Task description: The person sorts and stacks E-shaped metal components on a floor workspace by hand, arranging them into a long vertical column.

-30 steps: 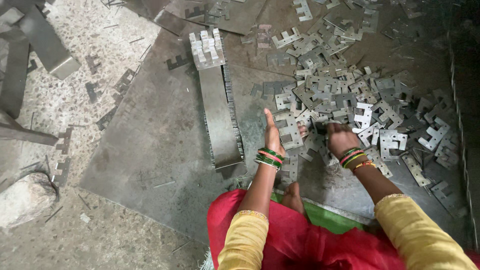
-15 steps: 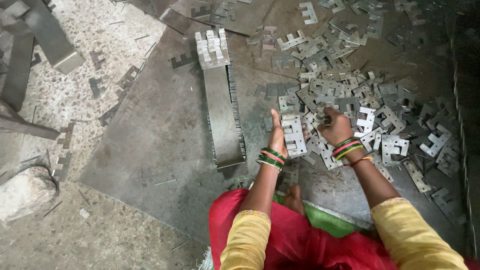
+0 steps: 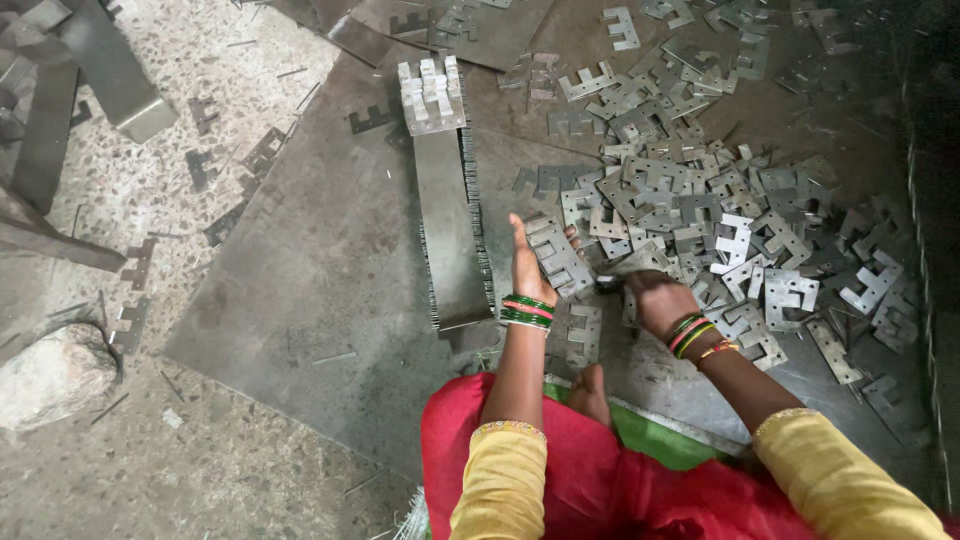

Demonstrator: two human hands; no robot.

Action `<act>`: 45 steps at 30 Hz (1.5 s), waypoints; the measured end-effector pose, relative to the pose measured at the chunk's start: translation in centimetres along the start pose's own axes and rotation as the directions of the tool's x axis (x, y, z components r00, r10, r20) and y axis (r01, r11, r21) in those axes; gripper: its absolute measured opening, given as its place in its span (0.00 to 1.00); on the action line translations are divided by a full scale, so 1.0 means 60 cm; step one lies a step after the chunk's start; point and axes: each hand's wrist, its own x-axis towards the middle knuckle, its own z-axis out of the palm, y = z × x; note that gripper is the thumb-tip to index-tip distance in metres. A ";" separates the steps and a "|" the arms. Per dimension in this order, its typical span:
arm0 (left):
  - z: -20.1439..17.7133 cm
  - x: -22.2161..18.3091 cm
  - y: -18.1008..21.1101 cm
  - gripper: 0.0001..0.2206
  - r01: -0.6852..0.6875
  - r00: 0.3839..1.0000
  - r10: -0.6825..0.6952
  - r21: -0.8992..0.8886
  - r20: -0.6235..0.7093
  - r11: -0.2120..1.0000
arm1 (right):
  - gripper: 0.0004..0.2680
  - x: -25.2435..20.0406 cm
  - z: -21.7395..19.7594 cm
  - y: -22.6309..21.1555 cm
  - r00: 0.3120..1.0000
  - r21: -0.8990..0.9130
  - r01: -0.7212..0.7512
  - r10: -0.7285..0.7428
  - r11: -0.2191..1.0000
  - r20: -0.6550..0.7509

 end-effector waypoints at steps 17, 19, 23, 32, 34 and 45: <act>0.000 0.001 -0.055 0.37 0.125 0.957 0.019 0.468 -0.291 0.875 | 0.18 0.045 -0.071 0.023 0.986 -0.091 -0.089 0.101 0.992 0.136; -0.004 0.006 -0.064 0.33 0.040 0.977 0.086 0.561 -0.196 0.827 | 0.10 0.041 -0.066 0.046 0.968 -0.109 -0.140 0.159 0.984 0.196; -0.019 0.023 -0.085 0.31 -0.187 0.974 0.226 0.498 -0.019 0.847 | 0.14 0.033 -0.060 0.135 0.922 0.531 -0.274 0.376 0.802 -0.094; 0.052 -0.018 -0.039 0.46 0.007 0.979 0.055 0.305 -0.194 0.952 | 0.17 0.086 -0.068 0.067 0.898 0.757 -0.333 0.434 0.563 0.073; 0.060 -0.025 -0.032 0.50 0.007 0.978 0.072 0.379 -0.194 0.925 | 0.18 0.099 -0.034 0.049 0.880 0.386 -0.448 0.475 0.807 0.029; 0.059 -0.035 -0.033 0.47 -0.024 1.000 0.025 0.073 -0.007 0.997 | 0.22 0.031 0.115 0.083 0.976 -0.033 -0.117 0.109 0.993 -0.187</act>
